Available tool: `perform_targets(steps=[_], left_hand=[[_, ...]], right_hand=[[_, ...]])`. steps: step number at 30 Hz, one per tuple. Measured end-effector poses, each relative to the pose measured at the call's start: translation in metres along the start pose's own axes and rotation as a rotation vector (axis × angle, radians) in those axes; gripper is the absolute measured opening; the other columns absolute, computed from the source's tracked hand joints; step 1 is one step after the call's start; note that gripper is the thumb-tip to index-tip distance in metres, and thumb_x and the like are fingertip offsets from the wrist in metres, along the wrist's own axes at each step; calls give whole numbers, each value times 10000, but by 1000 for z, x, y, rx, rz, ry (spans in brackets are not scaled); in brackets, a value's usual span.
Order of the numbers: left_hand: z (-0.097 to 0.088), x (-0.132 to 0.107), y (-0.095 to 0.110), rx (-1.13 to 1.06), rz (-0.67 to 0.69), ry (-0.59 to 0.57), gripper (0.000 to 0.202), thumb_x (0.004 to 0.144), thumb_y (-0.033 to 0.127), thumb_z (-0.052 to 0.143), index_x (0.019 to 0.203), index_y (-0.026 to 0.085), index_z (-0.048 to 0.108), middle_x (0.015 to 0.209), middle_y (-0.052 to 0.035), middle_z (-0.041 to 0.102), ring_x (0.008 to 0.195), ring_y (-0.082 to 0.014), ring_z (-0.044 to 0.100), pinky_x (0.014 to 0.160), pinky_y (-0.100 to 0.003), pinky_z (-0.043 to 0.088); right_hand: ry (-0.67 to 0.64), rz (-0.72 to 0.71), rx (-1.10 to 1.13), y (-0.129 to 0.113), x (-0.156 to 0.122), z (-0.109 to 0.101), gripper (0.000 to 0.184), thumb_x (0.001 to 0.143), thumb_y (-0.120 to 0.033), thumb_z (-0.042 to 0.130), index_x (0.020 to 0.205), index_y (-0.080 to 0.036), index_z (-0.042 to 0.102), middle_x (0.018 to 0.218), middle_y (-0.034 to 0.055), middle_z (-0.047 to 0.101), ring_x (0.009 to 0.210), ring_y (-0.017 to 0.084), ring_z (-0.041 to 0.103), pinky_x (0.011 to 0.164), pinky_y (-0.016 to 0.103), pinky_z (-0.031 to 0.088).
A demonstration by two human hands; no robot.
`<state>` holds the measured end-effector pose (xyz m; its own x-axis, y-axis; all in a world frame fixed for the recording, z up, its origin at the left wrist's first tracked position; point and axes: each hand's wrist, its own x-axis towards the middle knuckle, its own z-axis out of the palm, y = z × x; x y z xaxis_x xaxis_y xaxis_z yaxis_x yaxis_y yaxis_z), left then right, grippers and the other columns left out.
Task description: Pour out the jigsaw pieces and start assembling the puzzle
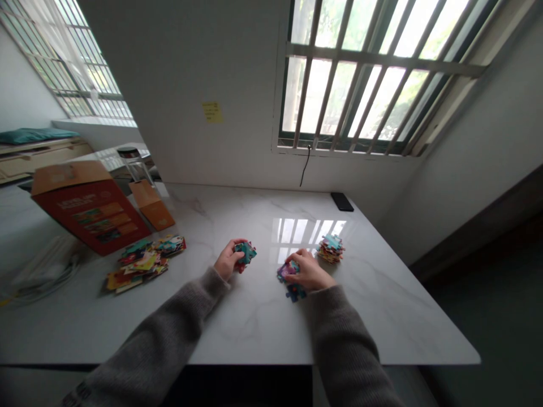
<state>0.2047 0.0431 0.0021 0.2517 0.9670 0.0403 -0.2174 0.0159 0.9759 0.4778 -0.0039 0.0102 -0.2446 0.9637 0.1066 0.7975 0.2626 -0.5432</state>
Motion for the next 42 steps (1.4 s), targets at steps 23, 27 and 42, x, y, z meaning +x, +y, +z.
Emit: perform_targets(steps=[23,27,42], left_hand=[[4,0,-1,-30,21,-33,384,706,226,605,1060,160,471,809,-9,608,415,-82,517,346,-219,409],[6,0,-5,-53,22,-60,389,718,243,636,1061,164,469,844,-23,609,487,-112,580,388,-246,468],[4,-4,7,-33,-2,-41,489,724,303,681,1151,161,489,857,-34,640,485,-117,606,498,-305,536]], right_hand=[[148,19,756,-32,7,6,347,824,-511,645,791,-198,500,643,-38,530,571,108,482,553,240,408],[295,36,1043,-47,11,16,323,826,-472,675,792,-200,506,660,-22,591,613,124,558,623,268,458],[436,22,889,-59,14,27,431,862,-416,620,1234,-211,543,766,11,660,665,150,594,657,298,486]])
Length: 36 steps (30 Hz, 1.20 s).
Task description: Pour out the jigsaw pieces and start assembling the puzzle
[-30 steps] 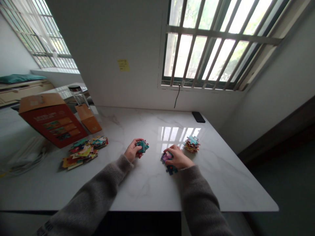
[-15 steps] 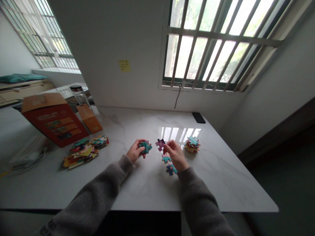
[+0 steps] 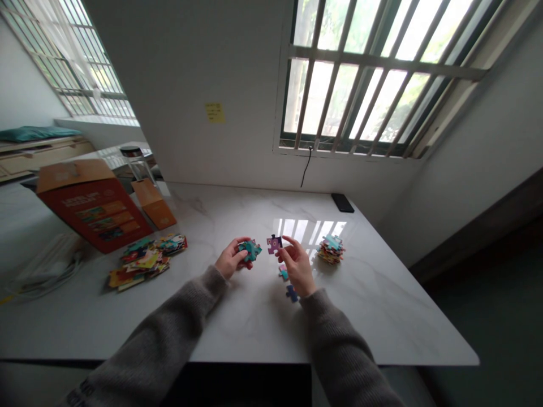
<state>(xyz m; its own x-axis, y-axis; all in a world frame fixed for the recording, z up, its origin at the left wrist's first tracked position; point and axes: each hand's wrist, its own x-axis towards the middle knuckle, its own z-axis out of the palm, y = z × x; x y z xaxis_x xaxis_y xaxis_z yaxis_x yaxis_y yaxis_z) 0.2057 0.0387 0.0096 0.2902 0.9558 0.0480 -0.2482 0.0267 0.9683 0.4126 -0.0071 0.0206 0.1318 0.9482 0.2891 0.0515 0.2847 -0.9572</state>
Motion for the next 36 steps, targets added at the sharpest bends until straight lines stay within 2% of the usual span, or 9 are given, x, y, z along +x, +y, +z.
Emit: perform_targets(steps=[4,8,13,16,20,22,26,31,36], left_hand=[[-23,7,11,-3,73,128,518,701,306,675,1180,169,534,926,-56,661,557,-128,627,475,-261,509],[-59,18,20,29,139,319,506,636,298,711,1095,141,570,849,-52,682,554,-127,615,447,-214,449],[-87,23,24,105,169,328,476,600,326,766,997,114,614,780,-51,686,550,-107,597,460,-192,419],[-80,19,24,94,206,278,506,614,352,787,1024,127,595,810,-47,682,593,-125,619,500,-220,466],[-49,8,15,116,150,161,479,587,360,829,929,141,575,780,-19,648,672,-145,647,599,-260,528],[-30,2,10,113,117,107,475,590,373,837,896,153,548,793,-12,642,684,-147,654,619,-277,541],[-5,-8,2,65,65,-18,494,599,390,849,874,168,503,769,-11,647,682,-167,664,617,-299,547],[0,-8,0,98,54,-43,440,673,486,784,825,146,550,672,-7,630,593,-128,611,589,-264,510],[-5,-4,-2,133,83,50,380,820,502,609,946,145,580,637,6,603,522,-103,545,521,-233,452]], right_hand=[[5,-20,-189,8,1,-4,301,885,-399,550,1083,-193,643,797,33,669,687,157,583,643,290,473],[-201,-28,-531,18,-1,-2,245,885,-325,500,954,-203,702,789,38,681,721,176,574,698,318,451],[-290,-114,-820,26,-3,3,214,877,-235,493,891,-231,707,779,31,676,806,195,554,843,373,370],[-316,-134,-905,27,-3,2,166,851,-216,538,907,-241,692,802,34,658,846,208,542,834,371,351],[-264,-195,-872,20,-6,5,172,878,-215,516,935,-236,677,870,54,645,876,213,540,840,378,367],[-231,-169,-702,13,-8,11,214,919,-262,482,1054,-231,645,879,53,648,821,195,557,803,360,407],[-311,-59,-226,3,-13,27,393,919,-401,533,1282,-251,522,963,47,662,818,181,610,738,317,478],[-272,40,32,1,-14,35,300,867,-465,602,1030,-218,650,910,36,666,782,171,610,714,301,498],[-191,118,78,5,-12,30,304,874,-452,591,1033,-198,644,824,20,649,630,120,543,576,254,460]])
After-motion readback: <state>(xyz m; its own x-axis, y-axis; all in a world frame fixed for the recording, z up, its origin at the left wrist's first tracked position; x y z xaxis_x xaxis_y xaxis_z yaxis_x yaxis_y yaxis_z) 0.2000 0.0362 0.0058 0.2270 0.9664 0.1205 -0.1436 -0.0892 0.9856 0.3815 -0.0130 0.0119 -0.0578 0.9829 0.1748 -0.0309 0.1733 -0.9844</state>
